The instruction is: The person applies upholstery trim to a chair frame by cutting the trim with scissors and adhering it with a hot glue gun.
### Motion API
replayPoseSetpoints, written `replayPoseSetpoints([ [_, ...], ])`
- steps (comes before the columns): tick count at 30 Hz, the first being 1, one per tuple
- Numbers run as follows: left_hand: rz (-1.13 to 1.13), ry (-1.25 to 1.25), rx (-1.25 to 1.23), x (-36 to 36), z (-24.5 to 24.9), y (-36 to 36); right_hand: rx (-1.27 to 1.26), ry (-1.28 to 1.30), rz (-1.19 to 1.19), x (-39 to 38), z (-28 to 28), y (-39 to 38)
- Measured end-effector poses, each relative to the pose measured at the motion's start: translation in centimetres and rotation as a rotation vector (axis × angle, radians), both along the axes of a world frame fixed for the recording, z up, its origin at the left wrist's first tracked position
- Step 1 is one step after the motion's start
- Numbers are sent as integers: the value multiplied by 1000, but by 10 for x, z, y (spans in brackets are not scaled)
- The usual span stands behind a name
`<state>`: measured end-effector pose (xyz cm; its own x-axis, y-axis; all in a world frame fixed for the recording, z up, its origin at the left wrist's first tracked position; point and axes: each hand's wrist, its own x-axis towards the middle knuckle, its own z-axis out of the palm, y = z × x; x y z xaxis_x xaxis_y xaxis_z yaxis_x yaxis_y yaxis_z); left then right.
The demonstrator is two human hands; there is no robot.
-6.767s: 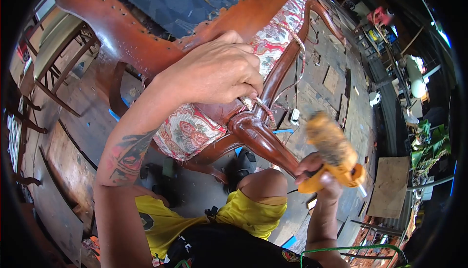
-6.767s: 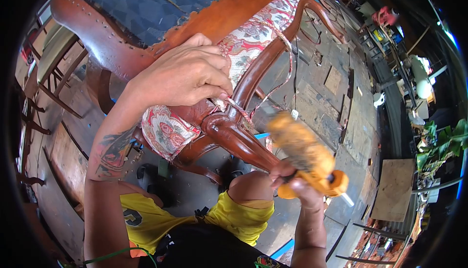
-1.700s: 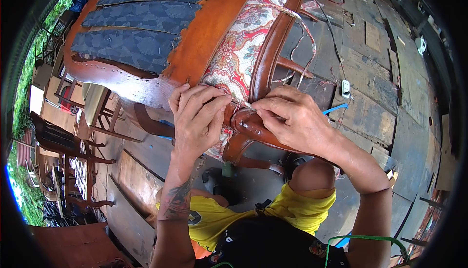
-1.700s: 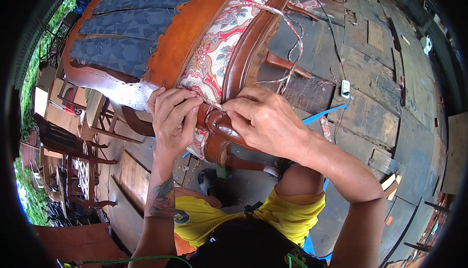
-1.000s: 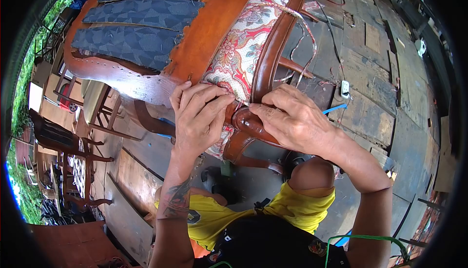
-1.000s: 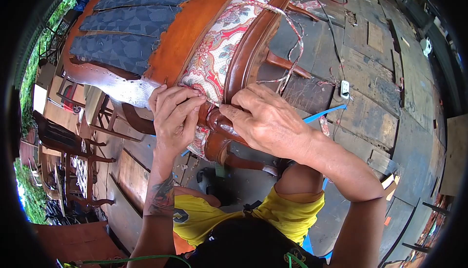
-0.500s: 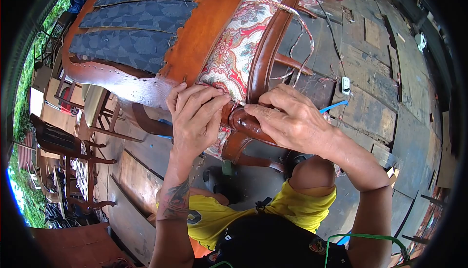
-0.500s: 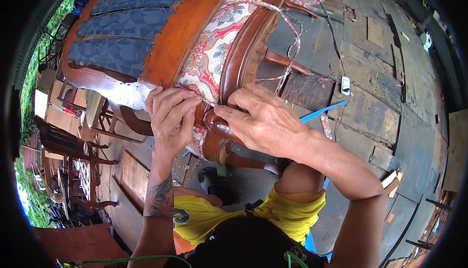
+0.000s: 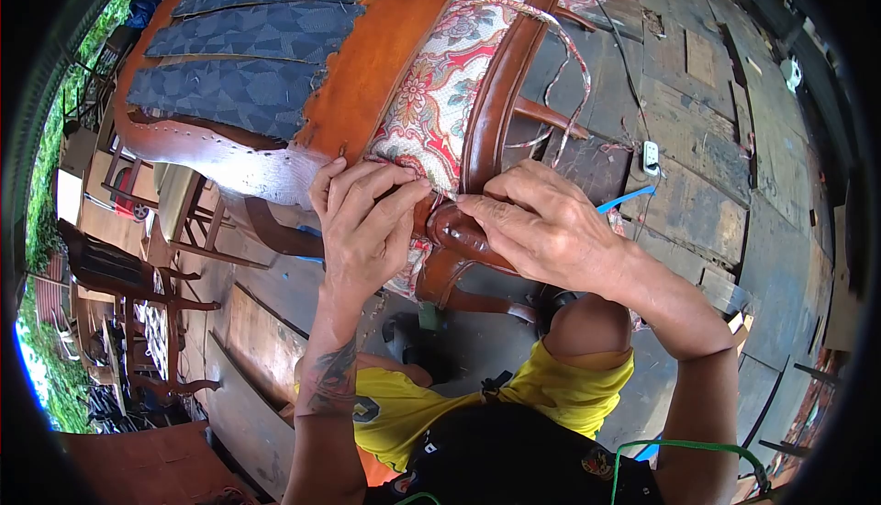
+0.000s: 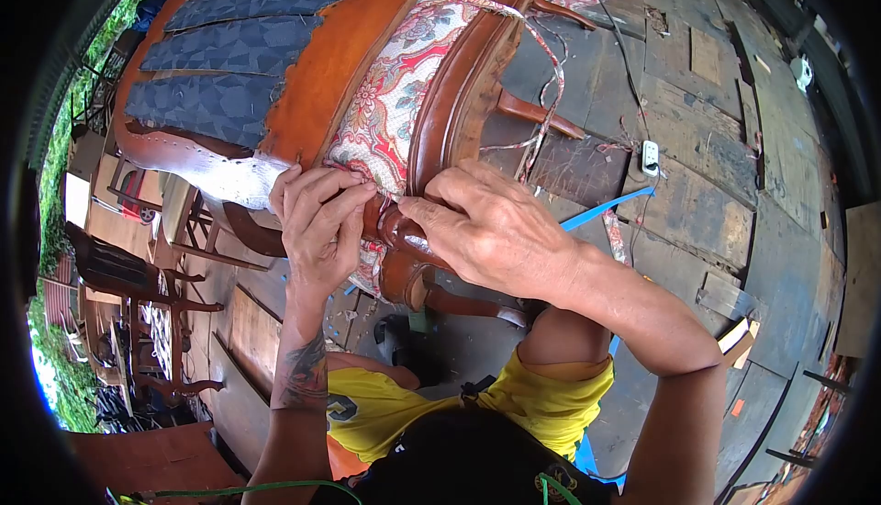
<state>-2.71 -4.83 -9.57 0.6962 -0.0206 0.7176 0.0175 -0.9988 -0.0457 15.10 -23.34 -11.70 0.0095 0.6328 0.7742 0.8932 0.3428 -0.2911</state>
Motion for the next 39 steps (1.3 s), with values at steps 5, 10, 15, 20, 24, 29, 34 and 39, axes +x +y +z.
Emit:
replayPoseSetpoints([
  [5, 0, 0, 3, 0, 0, -1, -31, -27, -20, 2, -4, 1],
  [10, -1, -3, 9, 0, 0, 0, -26, -98, -46, 2, 3, -2],
  [15, 4, 10, 23, -1, -1, -5, -39, -128, -53, 0, 4, -1],
  [20, 2, 6, 38, -1, -3, -4, -53, -136, -46, 0, 2, 0],
  [24, 5, 22, 100, -2, -7, 0, -70, -135, -54, 0, 1, -1],
  [29, 9, 14, 118, -2, -10, 1, -71, -148, -60, -1, 0, -1],
  [34, 9, 1, 121, -1, -11, 0, -71, -154, -74, -1, -1, 0],
  [39, 15, 8, 137, -1, -10, -2, -65, -146, -80, -1, -1, 0],
])
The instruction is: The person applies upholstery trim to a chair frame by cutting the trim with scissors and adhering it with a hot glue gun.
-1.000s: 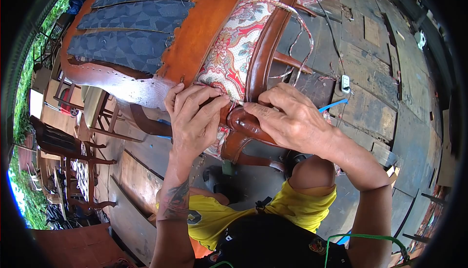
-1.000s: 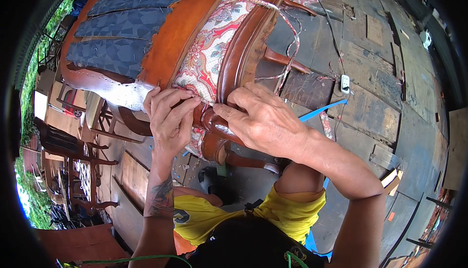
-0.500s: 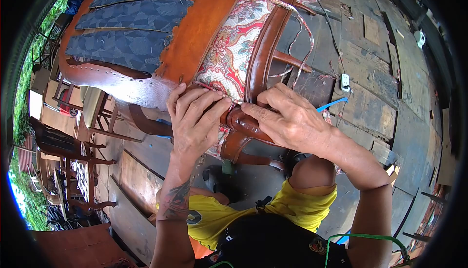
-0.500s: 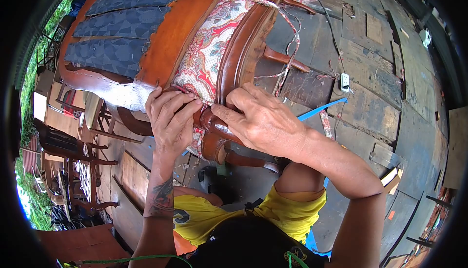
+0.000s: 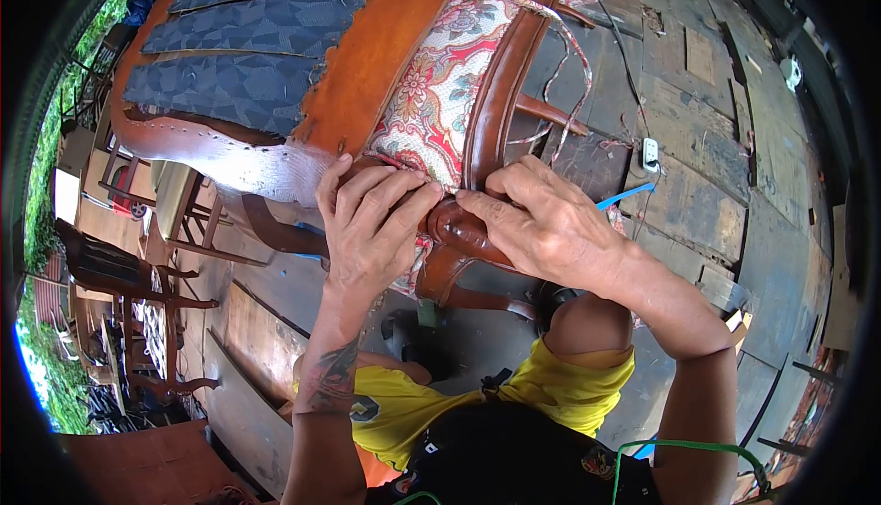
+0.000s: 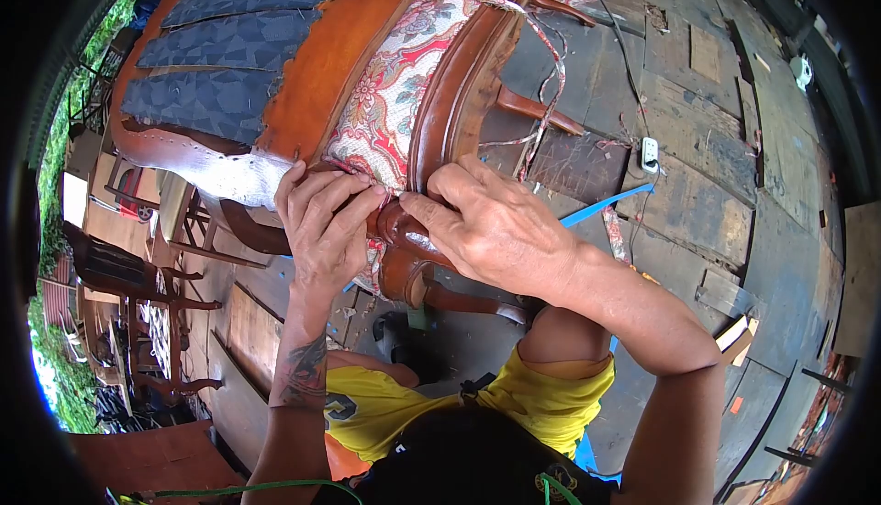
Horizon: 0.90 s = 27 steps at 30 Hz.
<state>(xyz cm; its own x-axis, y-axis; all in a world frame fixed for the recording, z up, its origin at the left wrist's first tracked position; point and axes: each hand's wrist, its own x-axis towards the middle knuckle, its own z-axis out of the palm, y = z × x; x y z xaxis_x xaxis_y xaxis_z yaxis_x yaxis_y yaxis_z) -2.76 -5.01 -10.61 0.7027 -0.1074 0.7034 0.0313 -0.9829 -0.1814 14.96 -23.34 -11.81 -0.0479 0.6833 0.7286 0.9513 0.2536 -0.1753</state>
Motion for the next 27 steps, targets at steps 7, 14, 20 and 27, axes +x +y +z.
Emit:
replayPoseSetpoints([
  [7, -32, 2, -34, 3, 2, -5, -10, 27, -7, -1, -1, 0],
  [14, -33, 6, 1, 4, 1, -6, -18, 5, -16, -2, 3, -1],
  [20, -29, -15, 3, 5, 2, -6, -9, 34, -12, -4, -1, -1],
  [27, -44, -4, -85, 4, 2, -6, -18, 47, -3, -3, -2, 0],
])
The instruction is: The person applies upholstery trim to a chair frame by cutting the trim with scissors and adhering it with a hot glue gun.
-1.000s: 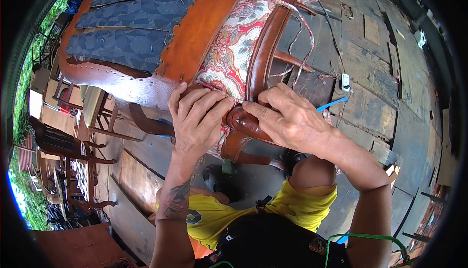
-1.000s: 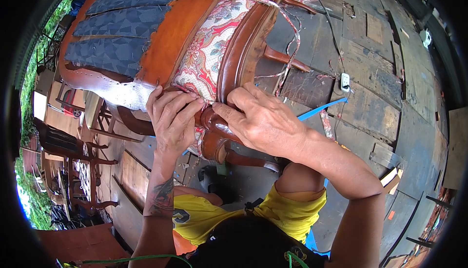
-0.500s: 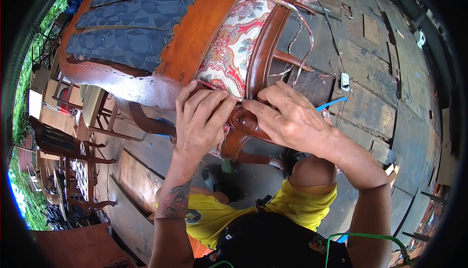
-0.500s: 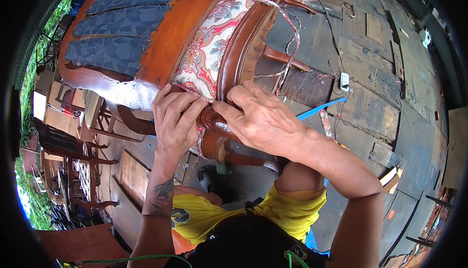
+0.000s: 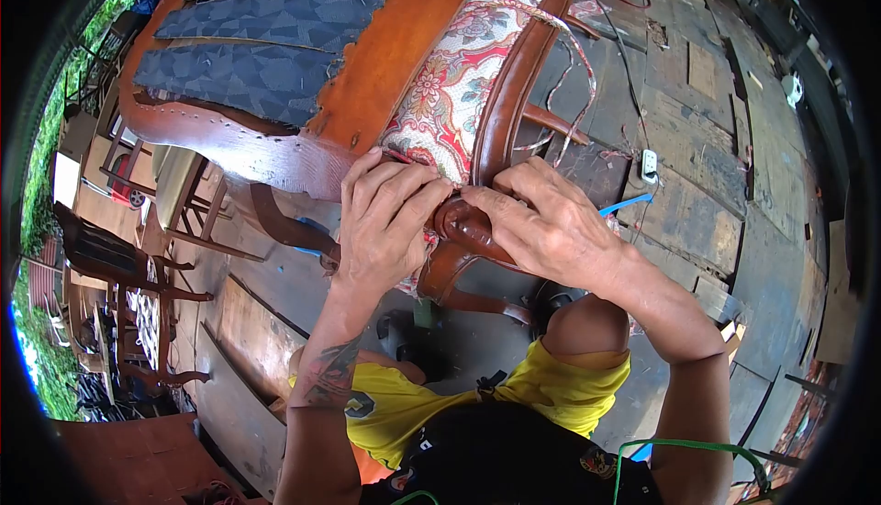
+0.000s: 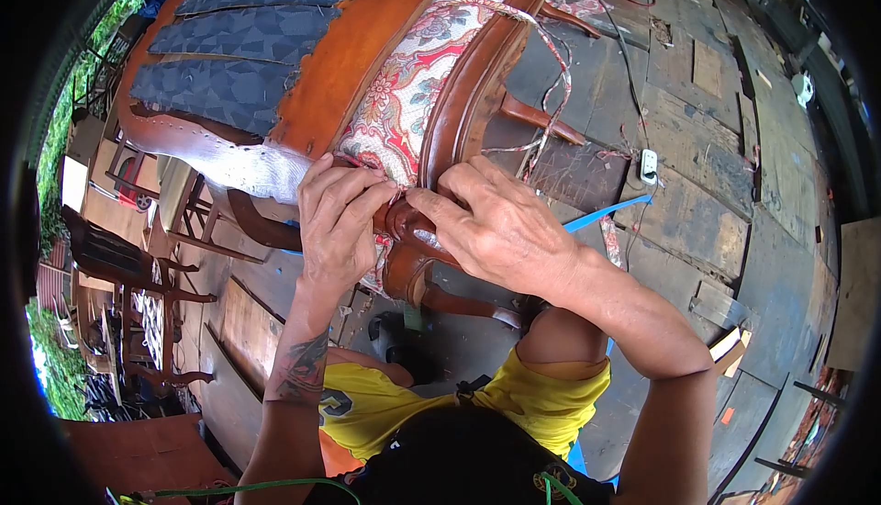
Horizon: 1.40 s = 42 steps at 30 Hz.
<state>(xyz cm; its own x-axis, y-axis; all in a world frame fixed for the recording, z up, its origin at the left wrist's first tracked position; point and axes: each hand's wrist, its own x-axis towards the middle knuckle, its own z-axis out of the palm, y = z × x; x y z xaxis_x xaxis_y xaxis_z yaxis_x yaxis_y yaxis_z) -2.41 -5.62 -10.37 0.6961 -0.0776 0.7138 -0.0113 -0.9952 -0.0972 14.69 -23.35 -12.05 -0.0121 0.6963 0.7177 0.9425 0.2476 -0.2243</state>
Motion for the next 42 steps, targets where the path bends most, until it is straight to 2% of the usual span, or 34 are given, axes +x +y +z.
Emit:
replayPoseSetpoints([
  [11, -15, -28, -13, 1, -4, 2, 59, 84, 55, 0, 2, 5],
  [31, -19, -20, 107, 0, -6, 5, -88, -147, -43, -2, 13, 2],
  [37, -31, -23, 96, -1, -5, 5, -97, -182, -78, -7, 14, 2],
  [42, -89, -94, -58, 1, -11, 13, -85, -180, -82, -8, 12, 2],
])
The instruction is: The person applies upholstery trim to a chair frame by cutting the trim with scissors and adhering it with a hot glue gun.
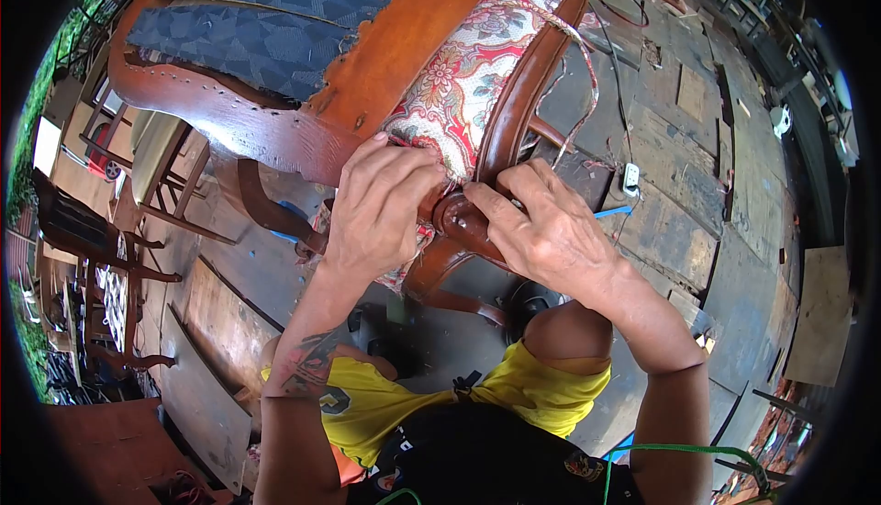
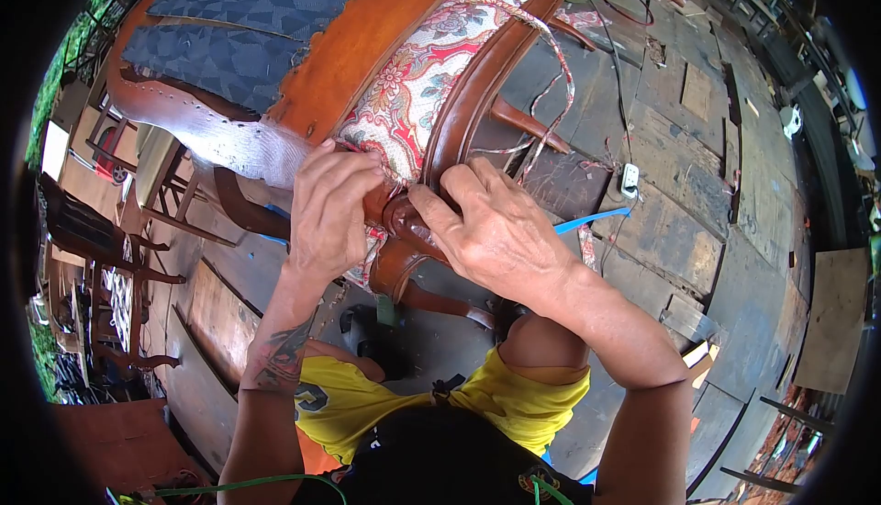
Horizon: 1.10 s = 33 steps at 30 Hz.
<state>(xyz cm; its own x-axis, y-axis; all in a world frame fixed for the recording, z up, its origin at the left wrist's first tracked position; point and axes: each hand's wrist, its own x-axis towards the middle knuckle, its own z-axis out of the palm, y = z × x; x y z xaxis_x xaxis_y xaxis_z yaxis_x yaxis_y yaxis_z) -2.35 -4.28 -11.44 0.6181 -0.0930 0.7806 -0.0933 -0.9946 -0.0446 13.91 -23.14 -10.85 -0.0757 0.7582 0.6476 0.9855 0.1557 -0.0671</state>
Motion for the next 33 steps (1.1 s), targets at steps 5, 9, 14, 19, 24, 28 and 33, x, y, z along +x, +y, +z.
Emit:
replayPoseSetpoints([
  [5, 121, -166, 0, -4, 1, -4, -9, -14, 0, -1, 3, -1],
  [9, 149, -138, 66, -4, 0, -10, -21, 9, -1, -3, 6, -1],
  [14, 166, -27, 90, -4, -6, -18, -20, 25, -11, -4, 5, -2],
  [19, 188, -3, 90, -4, -7, -20, -11, 32, -8, -3, 3, -2],
  [24, 192, -62, 164, -1, -10, -18, -1, 49, 1, -2, 1, -1],
  [28, 203, -49, 185, -2, -8, -20, -6, 61, -13, -3, 4, -2],
  [33, 133, -86, -55, -3, -9, -16, -5, 71, -17, -4, 4, -3],
])
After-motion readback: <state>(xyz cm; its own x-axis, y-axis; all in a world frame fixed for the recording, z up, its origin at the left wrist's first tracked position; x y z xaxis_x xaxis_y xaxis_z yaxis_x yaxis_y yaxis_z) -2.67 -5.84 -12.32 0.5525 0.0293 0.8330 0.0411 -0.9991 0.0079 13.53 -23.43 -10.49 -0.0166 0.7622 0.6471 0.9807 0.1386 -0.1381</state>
